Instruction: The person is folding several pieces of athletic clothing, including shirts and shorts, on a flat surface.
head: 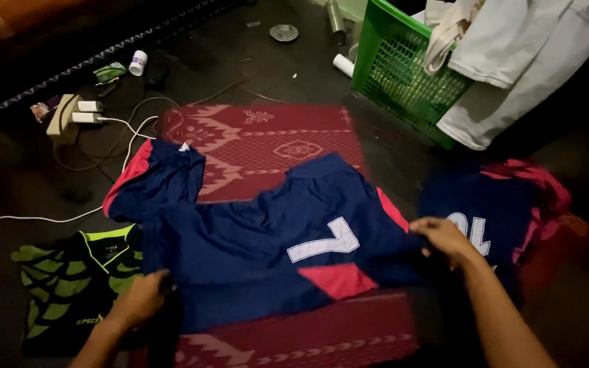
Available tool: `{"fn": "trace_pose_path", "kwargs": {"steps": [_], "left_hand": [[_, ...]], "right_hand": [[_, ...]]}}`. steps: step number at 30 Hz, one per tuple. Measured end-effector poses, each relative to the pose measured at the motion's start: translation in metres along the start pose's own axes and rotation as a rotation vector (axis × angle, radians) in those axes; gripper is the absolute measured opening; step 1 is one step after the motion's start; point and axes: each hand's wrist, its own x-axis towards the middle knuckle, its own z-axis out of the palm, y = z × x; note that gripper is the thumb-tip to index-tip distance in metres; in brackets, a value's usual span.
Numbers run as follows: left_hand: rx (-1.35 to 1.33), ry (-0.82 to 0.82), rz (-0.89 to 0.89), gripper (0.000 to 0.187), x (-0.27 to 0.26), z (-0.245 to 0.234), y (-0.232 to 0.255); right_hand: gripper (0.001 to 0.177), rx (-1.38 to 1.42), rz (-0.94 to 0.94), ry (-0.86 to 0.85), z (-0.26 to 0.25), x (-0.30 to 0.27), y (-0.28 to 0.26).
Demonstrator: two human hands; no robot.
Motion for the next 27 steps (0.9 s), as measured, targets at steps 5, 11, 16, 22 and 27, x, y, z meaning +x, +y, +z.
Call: {"fn": "trace_pose_path", "kwargs": {"steps": [5,11,16,22,27], "left_hand": [[-0.068,0.322,-0.148,0.052,0.024,0.013,0.002],[0.053,0.523,-0.247,0.057,-0.025,-0.022,0.083],[0.090,0.390,-0.366,0.070,-0.028,0.007,0.062],[-0.059,-0.087,-0.532,0.076,-0.017,0.061,0.005],[-0.034,0.163,-0.433,0.084,-0.012,0.101,-0.023]], "right_hand": [[0.052,0.511,-0.253,0.044,0.040,0.056,-0.023],[0.056,-0.387,-0.492,0.595,0.077,0.020,0.013],[0.076,-0.553,-0.171,0.489,0.081,0.004,0.063],[0.065,-0.203,-0.054,0.348,0.076,0.082,0.159],[0.049,-0.142,0.106,0.084,0.043,0.083,0.168]]}}
